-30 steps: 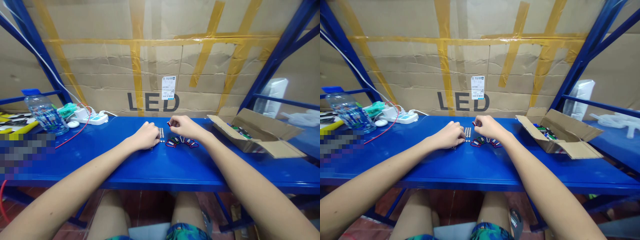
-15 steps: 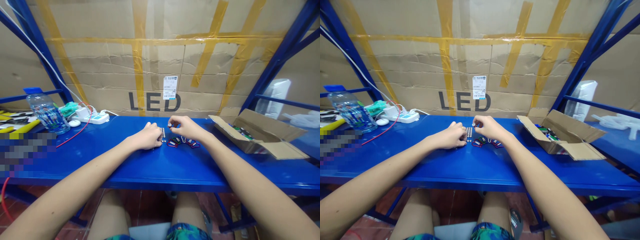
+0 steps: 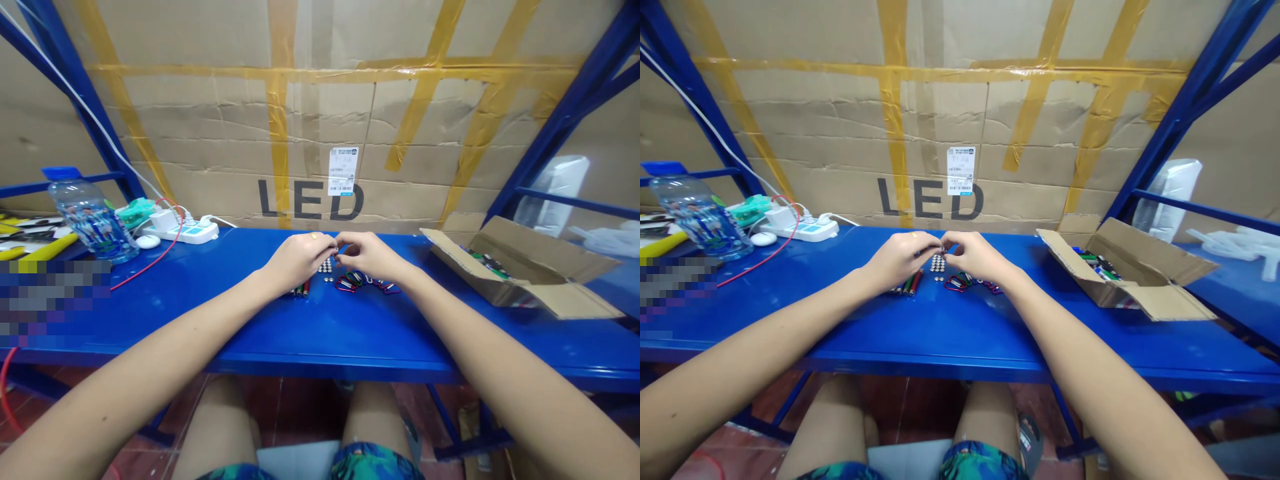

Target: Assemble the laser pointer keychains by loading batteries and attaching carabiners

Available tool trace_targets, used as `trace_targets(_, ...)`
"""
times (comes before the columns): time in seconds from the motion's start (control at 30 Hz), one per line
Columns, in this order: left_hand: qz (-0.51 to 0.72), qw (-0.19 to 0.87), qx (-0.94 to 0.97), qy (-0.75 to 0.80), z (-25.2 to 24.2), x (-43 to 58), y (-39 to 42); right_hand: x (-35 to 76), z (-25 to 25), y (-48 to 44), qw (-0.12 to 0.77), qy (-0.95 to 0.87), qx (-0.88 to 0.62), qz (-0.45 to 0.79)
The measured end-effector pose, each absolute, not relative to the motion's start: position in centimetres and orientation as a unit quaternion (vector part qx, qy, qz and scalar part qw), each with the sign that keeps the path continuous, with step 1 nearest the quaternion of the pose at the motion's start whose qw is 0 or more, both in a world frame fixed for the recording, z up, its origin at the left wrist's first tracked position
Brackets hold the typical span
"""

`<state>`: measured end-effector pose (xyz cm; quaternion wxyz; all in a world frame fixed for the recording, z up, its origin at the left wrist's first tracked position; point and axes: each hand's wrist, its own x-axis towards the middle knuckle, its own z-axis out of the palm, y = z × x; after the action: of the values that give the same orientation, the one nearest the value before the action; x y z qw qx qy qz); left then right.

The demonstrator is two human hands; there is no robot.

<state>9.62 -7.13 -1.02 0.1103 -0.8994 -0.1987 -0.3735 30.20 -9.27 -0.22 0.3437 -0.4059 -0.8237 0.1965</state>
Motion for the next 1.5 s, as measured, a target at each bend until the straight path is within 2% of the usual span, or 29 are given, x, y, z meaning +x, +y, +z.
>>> trace_targets(0.27,-0.368,0.116,-0.909,-0.155,-1.1,9.4,-6.8,30.3,-0.4,-9.1,0.365,-0.809,-0.403,0.223)
trace_targets(0.57,-0.335,0.094,-0.898,-0.269,-0.5,9.4,-7.7,30.5,-0.5,-8.8,0.362,-0.819,-0.410,0.173)
trace_targets(0.83,-0.116,0.100,-0.946,-0.284,-0.5,9.8,-8.7,31.6,-0.1,-8.3,0.349,-0.808,-0.463,0.100)
trace_targets(1.0,-0.065,0.099,-0.946,-0.302,-0.8,10.3,-9.4,31.6,-0.1,-8.4,0.335,-0.816,-0.462,0.095)
trace_targets(1.13,-0.076,0.078,-0.945,-0.309,-1.0,10.6,-9.2,31.4,-0.1,-8.5,0.321,-0.822,-0.460,0.100)
trace_targets(1.37,-0.101,-0.023,-0.941,-0.323,-0.4,10.1,-9.0,30.9,-0.1,-8.9,0.303,-0.827,-0.460,0.113)
trace_targets(1.5,-0.168,0.010,-0.933,-0.317,0.0,9.8,-8.9,30.7,-0.3,-9.0,0.299,-0.827,-0.457,0.132)
